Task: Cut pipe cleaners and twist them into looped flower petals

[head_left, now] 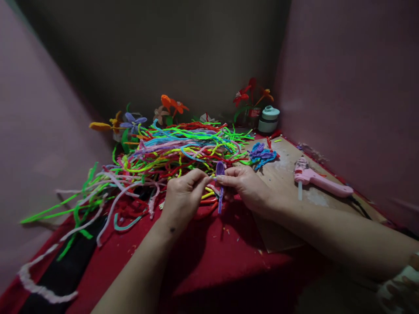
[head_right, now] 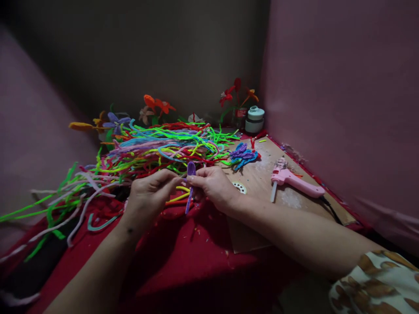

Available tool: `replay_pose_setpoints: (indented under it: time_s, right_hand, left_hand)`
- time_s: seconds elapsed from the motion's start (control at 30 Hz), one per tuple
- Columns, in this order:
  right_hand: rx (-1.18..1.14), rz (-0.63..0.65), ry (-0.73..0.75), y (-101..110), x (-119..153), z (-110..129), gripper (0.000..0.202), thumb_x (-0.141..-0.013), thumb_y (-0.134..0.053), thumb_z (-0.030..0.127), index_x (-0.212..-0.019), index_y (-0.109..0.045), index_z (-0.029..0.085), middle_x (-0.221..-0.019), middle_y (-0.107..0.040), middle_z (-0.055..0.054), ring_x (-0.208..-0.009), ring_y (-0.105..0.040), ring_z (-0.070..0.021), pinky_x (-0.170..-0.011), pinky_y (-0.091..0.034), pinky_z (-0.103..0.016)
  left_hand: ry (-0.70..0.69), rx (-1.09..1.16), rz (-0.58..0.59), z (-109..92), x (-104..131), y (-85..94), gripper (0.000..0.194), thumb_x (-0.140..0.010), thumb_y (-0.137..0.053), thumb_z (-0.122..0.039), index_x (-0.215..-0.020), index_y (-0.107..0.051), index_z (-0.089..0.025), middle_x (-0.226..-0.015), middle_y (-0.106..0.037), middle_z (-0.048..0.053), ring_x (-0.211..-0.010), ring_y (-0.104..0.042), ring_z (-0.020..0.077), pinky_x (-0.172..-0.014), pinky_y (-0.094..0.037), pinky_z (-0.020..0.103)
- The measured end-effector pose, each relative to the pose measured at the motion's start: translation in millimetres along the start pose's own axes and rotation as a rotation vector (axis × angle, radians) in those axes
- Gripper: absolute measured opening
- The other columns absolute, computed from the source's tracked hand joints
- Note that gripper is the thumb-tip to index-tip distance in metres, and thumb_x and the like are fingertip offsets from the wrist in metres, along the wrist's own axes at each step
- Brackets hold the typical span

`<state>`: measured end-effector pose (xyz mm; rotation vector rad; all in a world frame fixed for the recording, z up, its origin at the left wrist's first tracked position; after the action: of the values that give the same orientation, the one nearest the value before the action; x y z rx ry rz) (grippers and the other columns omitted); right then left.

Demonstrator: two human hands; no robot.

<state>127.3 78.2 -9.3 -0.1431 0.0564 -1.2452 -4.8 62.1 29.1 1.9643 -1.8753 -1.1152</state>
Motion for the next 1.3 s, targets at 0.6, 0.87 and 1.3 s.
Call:
replay_pose_setpoints:
  time_s: [0.6, 0.87, 1.3]
  right_hand:
    - [-0.382, -0.022, 0.036, 1.8, -6.7, -6.0, 0.025, -0.064, -0.070, 0.031, -0.060, -0.052, 0.014, -0.050, -0.051, 0.004, -0.041, -0.042, -0.0060, -0.041, -0.030, -0.021]
    - [-0.206, -0.027, 0.079, 5.7, -7.5, 1.0, 0.025, -0.068, -0.066, 0.031, -0.057, -0.052, 0.014, -0.049, -0.047, 0.004, -0.042, -0.037, -0.0052, -0.043, -0.025, -0.021]
    - [-0.316, 0.141, -0.010, -3.2, -7.9, -4.9, 0.009, -0.062, -0.060, 0.014, -0.057, -0.052, 0.015, -0.052, -0.047, 0.003, -0.048, -0.044, -0.0086, -0.055, -0.038, -0.026]
  left_hand:
    - [0.443, 0.800, 0.400, 0.5, 15.4, -60.8, 0.024, -0.068, -0.066, -0.032, -0.065, -0.049, -0.016, -0.046, -0.048, -0.007, -0.031, -0.031, 0.0031, -0.029, -0.028, 0.016]
    - [0.440, 0.526, 0.400, 7.3, 8.6, -40.8, 0.025, -0.066, -0.068, -0.034, -0.074, -0.054, -0.015, -0.051, -0.053, -0.005, -0.034, -0.039, 0.0044, -0.032, -0.028, 0.016]
    - [0.330, 0.474, 0.036, 12.8, -0.1, -9.0, 0.022, -0.072, -0.064, -0.034, -0.065, -0.057, -0.014, -0.044, -0.044, -0.006, -0.041, -0.033, 0.0039, -0.041, -0.025, 0.017]
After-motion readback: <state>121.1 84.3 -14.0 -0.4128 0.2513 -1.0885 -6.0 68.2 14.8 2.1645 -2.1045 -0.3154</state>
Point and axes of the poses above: each hand's wrist, its own x-axis away from the middle knuckle, its own y-axis out of the back of the hand, z = x × y, the point moved 6 cm from there along -x, towards the middle knuckle
